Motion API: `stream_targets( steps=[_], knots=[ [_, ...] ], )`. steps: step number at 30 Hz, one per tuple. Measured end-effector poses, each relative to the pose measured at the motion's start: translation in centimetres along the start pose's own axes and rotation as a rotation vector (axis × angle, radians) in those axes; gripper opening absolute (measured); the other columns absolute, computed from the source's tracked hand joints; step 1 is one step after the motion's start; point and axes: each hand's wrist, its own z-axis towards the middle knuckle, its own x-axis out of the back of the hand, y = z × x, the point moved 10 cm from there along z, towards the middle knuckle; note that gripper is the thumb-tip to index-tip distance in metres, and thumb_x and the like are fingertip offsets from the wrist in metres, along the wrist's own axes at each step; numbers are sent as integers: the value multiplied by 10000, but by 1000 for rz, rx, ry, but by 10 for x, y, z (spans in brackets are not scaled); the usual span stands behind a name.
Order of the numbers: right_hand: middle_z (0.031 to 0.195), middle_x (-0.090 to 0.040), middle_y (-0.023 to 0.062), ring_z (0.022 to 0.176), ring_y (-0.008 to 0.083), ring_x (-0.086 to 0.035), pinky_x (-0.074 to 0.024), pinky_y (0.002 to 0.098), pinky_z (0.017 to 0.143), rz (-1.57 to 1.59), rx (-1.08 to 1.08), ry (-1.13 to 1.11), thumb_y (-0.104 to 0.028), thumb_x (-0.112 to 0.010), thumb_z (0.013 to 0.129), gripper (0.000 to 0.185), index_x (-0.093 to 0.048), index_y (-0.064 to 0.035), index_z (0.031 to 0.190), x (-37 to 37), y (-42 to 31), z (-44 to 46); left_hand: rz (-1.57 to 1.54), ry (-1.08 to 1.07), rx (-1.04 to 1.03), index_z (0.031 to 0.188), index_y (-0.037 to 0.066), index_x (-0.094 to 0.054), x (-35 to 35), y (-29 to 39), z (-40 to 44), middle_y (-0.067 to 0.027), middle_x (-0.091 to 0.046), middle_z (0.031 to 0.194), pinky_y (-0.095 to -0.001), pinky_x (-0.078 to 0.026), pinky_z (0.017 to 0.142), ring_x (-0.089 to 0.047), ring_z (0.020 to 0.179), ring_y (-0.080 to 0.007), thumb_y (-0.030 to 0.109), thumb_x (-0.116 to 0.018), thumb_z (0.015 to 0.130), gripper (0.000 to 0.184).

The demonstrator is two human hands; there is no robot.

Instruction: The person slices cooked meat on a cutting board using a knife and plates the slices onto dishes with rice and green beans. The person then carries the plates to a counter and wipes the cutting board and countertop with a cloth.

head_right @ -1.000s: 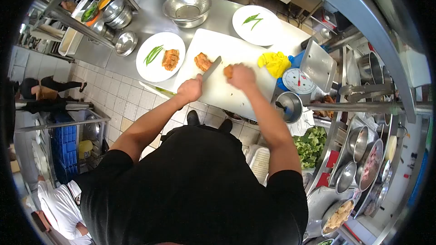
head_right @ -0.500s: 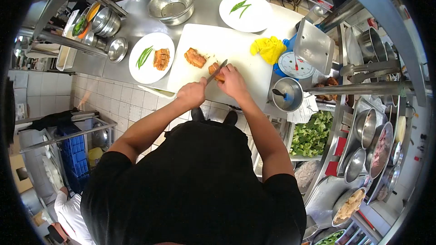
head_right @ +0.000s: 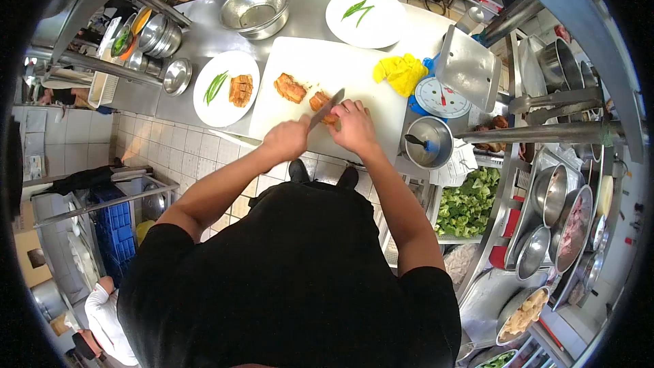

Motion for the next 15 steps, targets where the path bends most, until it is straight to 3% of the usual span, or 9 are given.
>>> stream_targets(
  steps=[2, 5, 9, 12, 15],
  knots=[
    [1033, -600, 65, 1030, 275, -544, -440, 407, 916, -20, 0, -39, -214, -742, 720, 280, -662, -108, 967, -15, 10, 0, 6, -49, 38, 1089, -11, -487, -27, -10, -5, -250, -674, 926, -499, -537, 779, -673, 904, -403, 80, -460, 884, 226],
    [1018, -605, 51, 1024, 268, -545, -442, 400, 904, -26, -2, -71, -215, -741, 718, 260, -664, -111, 943, -28, 15, 1, -92, 68, 12, 1082, -6, -486, -51, -6, 28, -260, -670, 926, -508, -533, 781, -671, 907, -406, 56, -472, 869, 221],
    [983, -615, 43, 999, 270, -557, -446, 399, 886, -99, 36, -45, -220, -748, 709, 240, -661, -110, 905, -19, 9, 3, -37, 96, -58, 1069, -5, -470, -21, -3, 30, -259, -670, 885, -508, -537, 749, -673, 854, -418, 83, -465, 870, 218],
    [977, -622, 53, 987, 274, -564, -451, 401, 870, 11, 19, 140, -201, -727, 733, 195, -661, -105, 889, 6, -9, 14, -82, 162, -11, 1059, -3, -471, 10, -19, 10, -273, -666, 853, -528, -525, 735, -668, 824, -432, 128, -460, 887, 216],
    [976, -628, 61, 984, 279, -565, -458, 408, 852, 48, 35, 145, -169, -695, 764, 154, -660, -99, 897, -20, -1, 39, -57, 160, 1, 1062, -6, -473, 11, -32, 19, -275, -668, 871, -529, -523, 737, -668, 828, -430, 118, -456, 882, 219]
  ],
)
